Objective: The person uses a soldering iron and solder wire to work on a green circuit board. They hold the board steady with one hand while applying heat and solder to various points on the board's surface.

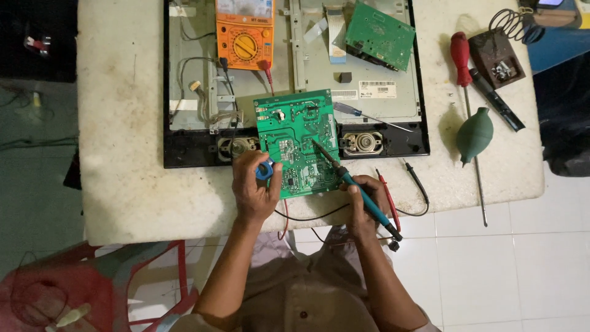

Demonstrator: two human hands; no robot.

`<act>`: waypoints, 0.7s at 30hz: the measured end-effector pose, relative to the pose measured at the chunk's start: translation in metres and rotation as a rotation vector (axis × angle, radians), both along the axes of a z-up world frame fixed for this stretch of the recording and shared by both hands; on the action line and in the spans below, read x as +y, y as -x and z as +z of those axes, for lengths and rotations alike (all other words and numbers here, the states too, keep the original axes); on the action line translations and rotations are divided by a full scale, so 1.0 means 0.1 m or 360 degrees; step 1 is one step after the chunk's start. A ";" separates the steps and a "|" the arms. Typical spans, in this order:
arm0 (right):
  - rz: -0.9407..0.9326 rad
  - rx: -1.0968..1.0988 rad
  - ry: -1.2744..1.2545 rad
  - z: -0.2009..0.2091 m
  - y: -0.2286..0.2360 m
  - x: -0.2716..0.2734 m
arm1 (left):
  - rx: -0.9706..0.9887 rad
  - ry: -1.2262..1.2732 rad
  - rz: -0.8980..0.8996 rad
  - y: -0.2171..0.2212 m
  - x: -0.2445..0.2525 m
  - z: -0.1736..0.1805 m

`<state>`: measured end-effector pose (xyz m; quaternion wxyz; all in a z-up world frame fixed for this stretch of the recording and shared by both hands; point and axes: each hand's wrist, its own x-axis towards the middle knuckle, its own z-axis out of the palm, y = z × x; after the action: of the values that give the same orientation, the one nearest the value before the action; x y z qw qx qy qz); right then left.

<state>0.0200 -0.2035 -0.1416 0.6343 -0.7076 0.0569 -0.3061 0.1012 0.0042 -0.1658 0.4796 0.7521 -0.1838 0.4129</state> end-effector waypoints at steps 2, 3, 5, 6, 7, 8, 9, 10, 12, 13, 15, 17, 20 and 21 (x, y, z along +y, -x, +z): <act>0.0016 -0.0008 0.0073 0.04 -0.01 0.00 | 0.0019 0.0022 -0.0018 0.01 -0.01 0.00; 0.0013 -0.0010 0.0075 0.08 -0.03 0.01 | 0.0016 0.0024 -0.0020 -0.01 -0.02 0.00; 0.0037 -0.0011 0.0089 0.15 -0.03 0.03 | 0.0012 -0.0007 0.0014 0.00 -0.01 0.01; 0.0037 -0.0012 0.0090 0.13 -0.03 0.02 | 0.0011 -0.0006 0.0015 -0.01 -0.01 -0.01; 0.0048 -0.0007 0.0085 0.11 -0.03 0.00 | 0.0015 -0.0009 0.0008 -0.01 -0.01 -0.02; 0.0058 -0.0002 0.0079 0.09 -0.03 0.00 | 0.0019 -0.0014 0.0001 -0.02 -0.01 -0.04; 0.0058 -0.0003 0.0079 0.08 -0.04 0.00 | 0.0018 -0.0014 0.0001 -0.02 0.00 -0.02; 0.0055 -0.0022 0.0067 0.08 -0.03 0.01 | 0.0034 -0.0033 0.0014 0.00 -0.01 -0.01; 0.0049 -0.0044 0.0056 0.06 -0.04 0.00 | 0.0047 -0.0052 0.0025 0.00 -0.01 0.02; 0.0053 -0.0045 0.0043 0.04 -0.04 0.00 | 0.0045 -0.0052 0.0019 0.00 -0.01 0.03; 0.0055 -0.0044 0.0030 0.02 -0.04 -0.02 | 0.0046 -0.0052 0.0011 0.01 -0.02 0.03; 0.0071 -0.0027 0.0032 0.02 -0.03 -0.03 | 0.0067 -0.0038 -0.0019 0.03 -0.02 0.04; 0.0072 -0.0054 0.0040 0.02 -0.05 -0.03 | 0.0039 -0.0069 -0.0009 0.00 -0.01 0.01; 0.0072 -0.0052 0.0040 0.01 -0.04 -0.03 | 0.0040 -0.0069 -0.0009 0.01 -0.02 0.00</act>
<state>0.0242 -0.2064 -0.1406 0.6330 -0.7115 0.0266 -0.3038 0.1005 0.0026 -0.1656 0.4667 0.7670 -0.1887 0.3979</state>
